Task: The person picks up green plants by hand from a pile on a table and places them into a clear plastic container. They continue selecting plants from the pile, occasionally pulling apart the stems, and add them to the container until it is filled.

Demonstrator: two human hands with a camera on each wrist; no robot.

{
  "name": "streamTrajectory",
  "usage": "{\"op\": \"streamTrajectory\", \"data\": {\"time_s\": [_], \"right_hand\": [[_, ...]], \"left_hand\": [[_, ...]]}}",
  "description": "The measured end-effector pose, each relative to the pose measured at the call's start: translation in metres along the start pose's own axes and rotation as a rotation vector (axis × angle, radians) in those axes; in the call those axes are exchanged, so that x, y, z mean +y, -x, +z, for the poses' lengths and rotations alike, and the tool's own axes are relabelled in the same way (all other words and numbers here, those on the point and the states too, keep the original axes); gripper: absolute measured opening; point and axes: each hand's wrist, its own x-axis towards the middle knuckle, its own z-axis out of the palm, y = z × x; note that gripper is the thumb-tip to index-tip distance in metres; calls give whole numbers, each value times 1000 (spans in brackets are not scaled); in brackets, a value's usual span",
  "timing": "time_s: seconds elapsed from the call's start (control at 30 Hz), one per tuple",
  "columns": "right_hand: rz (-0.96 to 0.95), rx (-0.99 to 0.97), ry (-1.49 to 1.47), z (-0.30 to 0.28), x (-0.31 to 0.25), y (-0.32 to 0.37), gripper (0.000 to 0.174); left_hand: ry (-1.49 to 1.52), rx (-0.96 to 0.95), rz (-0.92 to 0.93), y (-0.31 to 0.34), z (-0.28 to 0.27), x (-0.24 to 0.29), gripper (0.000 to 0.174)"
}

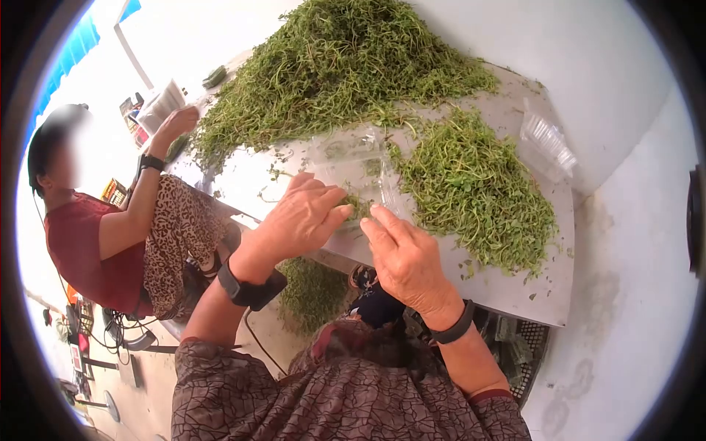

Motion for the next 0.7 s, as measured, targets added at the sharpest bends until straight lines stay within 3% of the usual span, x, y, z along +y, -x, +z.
{"op": "streamTrajectory", "data": {"time_s": [0.13,0.23,0.3,0.43,0.53,0.6,0.7], "right_hand": [[-1,19,10,1,0,0,42],[14,20,7,1,0,0,42],[17,19,11,1,0,0,42],[15,20,20,0,0,-2,41],[12,55,-2,1,0,-3,40],[21,47,-7,0,-1,-3,40],[49,59,-15,-1,-2,-3,41]], "left_hand": [[53,39,78,2,3,-6,38],[135,-71,17,2,-3,-3,40],[127,207,128,5,1,-2,34],[60,261,204,6,-1,4,34],[32,187,287,8,4,4,35],[60,34,213,9,9,0,37],[67,13,178,9,7,1,37]]}}
